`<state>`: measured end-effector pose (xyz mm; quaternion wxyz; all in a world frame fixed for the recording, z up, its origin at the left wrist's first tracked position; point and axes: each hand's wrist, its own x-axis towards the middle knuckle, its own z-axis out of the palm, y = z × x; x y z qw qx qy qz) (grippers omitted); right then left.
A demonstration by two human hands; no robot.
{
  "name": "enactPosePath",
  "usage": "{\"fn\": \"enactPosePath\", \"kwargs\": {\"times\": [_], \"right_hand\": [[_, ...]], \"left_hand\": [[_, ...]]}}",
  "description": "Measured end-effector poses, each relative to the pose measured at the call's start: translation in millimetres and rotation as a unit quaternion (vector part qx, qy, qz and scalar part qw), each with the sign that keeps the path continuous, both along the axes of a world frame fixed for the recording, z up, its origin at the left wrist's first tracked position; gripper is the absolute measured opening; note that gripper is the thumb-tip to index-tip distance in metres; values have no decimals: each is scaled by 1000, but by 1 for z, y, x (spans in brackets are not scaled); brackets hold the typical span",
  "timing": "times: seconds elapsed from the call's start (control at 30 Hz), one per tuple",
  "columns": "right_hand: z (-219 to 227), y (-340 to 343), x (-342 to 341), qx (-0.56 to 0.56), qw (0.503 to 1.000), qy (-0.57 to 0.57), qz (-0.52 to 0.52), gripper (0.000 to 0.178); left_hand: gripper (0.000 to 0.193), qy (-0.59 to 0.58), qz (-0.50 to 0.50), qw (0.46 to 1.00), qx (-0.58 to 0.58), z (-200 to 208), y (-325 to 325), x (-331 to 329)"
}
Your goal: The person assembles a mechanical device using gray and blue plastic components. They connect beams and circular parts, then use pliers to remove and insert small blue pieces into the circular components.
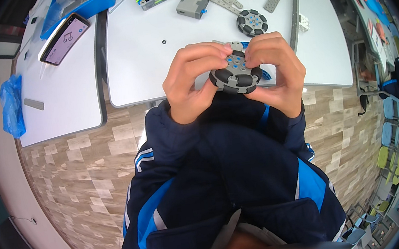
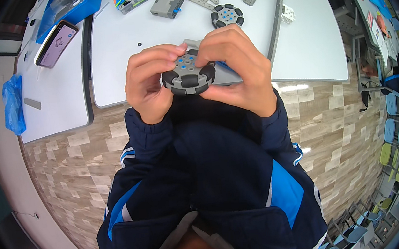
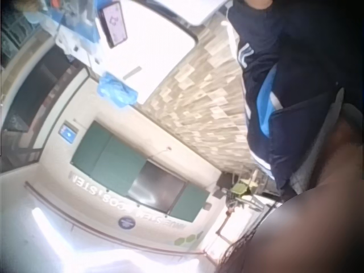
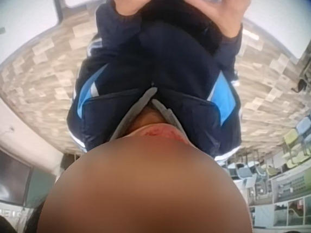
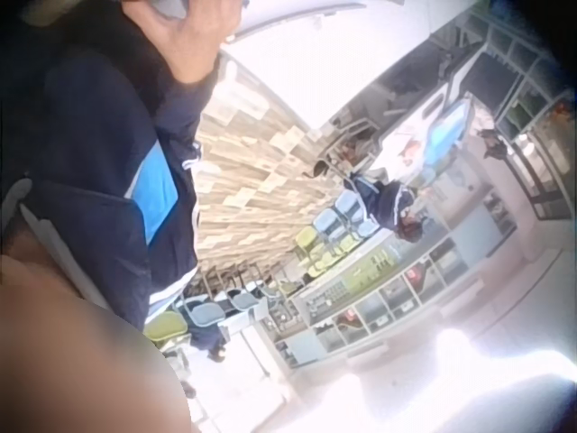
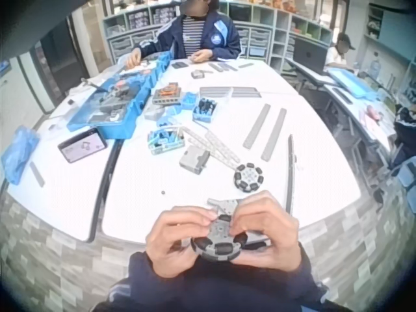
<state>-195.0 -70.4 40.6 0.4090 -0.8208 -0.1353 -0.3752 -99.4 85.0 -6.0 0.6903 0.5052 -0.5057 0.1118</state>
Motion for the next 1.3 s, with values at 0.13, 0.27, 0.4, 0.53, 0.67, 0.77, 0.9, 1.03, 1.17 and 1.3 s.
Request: {"fn": "enactPosePath", "kwargs": {"times": [0.13,0.27,0.4,0.53,0.67,0.77,0.9,1.03,1.17,1.3], "right_hand": [[0,3,0,-2,1000,-29,-5,38],[1,2,-1,0,999,-41,5,39],[2,1,-1,-15,998,-64,16,39],[2,3,-1,0,996,-82,25,41],[4,6,-4,8,995,-91,28,41],[6,5,-7,14,995,-91,35,41],[8,7,-9,23,994,-100,37,42],[9,9,-9,23,994,-100,38,43],[12,8,-11,11,995,-93,43,42],[13,8,-12,3,995,-93,38,39]], "left_hand": [[28,16,-8,999,-28,2,-2,-3],[26,-11,-38,999,-16,6,1,-2],[30,31,-31,998,-53,9,-1,-7],[31,29,-29,997,-64,14,-1,-10],[32,20,-20,997,-66,17,0,-11],[28,-36,-34,998,-48,19,2,-7],[40,-14,-25,998,-64,22,4,-10],[31,-40,-26,998,-44,27,8,-10],[17,-99,-29,994,-23,31,11,-4],[16,-112,-30,993,-22,32,11,-3]]}}
